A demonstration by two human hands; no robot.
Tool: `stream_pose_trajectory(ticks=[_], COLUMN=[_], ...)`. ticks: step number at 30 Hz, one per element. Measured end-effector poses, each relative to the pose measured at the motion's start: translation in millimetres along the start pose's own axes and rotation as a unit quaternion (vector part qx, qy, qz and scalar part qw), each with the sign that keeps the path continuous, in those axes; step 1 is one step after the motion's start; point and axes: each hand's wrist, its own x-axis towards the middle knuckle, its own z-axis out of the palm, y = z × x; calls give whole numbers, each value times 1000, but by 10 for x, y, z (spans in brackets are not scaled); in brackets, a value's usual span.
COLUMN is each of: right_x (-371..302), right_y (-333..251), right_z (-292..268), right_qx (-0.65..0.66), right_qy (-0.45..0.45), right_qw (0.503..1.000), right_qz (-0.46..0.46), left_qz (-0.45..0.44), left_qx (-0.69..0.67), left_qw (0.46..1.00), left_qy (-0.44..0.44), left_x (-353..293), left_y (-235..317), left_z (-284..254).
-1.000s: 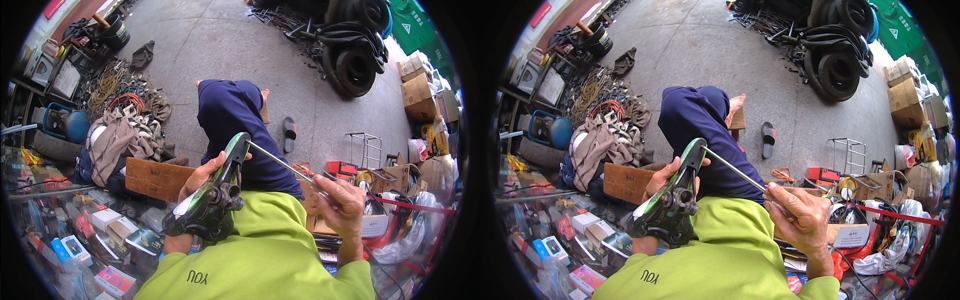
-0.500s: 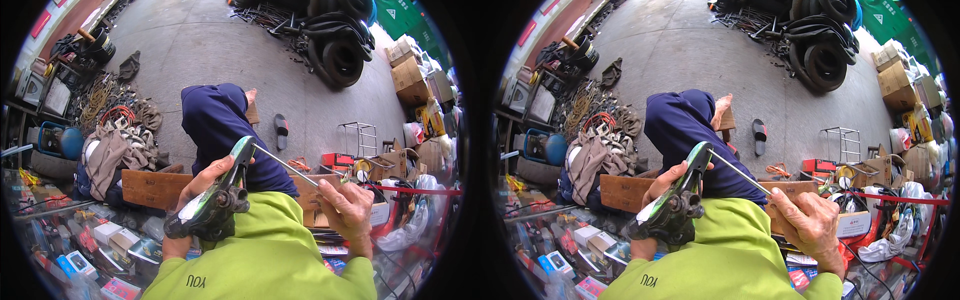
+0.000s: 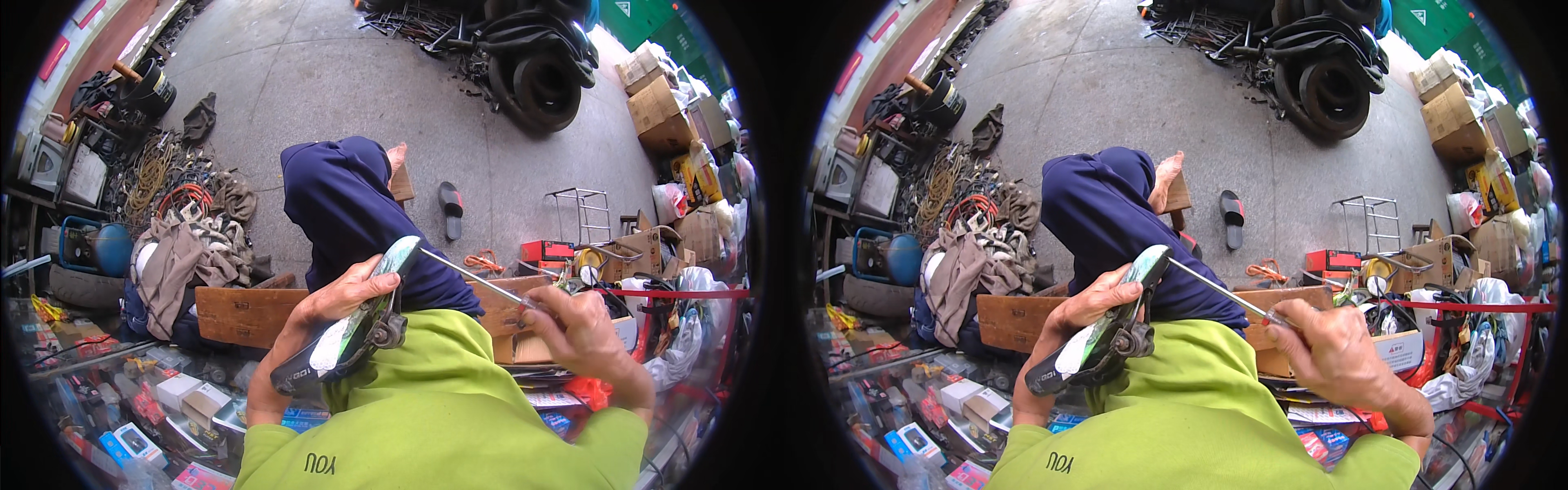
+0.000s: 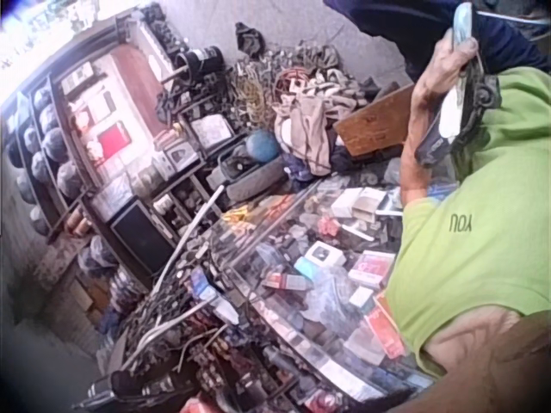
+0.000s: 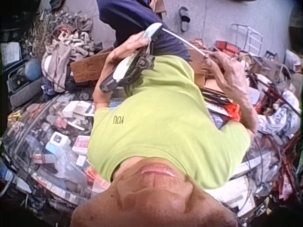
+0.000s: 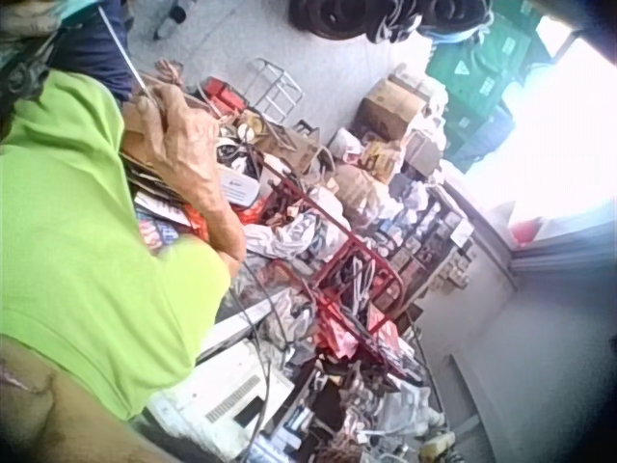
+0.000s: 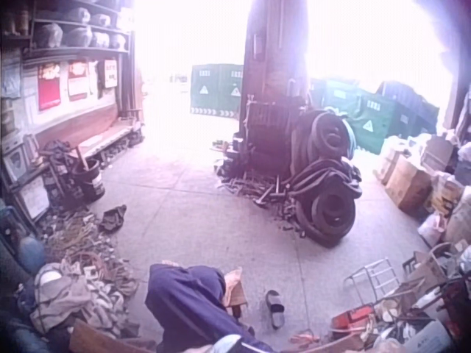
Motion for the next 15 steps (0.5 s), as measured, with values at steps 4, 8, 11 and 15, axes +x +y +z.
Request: stream_pose_trajectory(ticks=[4,8,11,15], right_x=[-84,-11,51,188], right_y=[-182,-97,8,-42], right_z=[117,112,104,9], right_qx=[-155,-144,-103,175], right_qy=[30,12,-9,-60], right_qw=[984,982,988,980], right_qz=[-80,-122,-110,73], left_qz=[8,10,3,13], left_qx=[-14,-23,-39,-8], left_qw=[1000,1000,999,1000], left_qy=[-8,-6,0,16], left_x=[14,28,12,2], left_y=[-62,-135,-137,-92], left_z=[-34,-105,-114,-50])
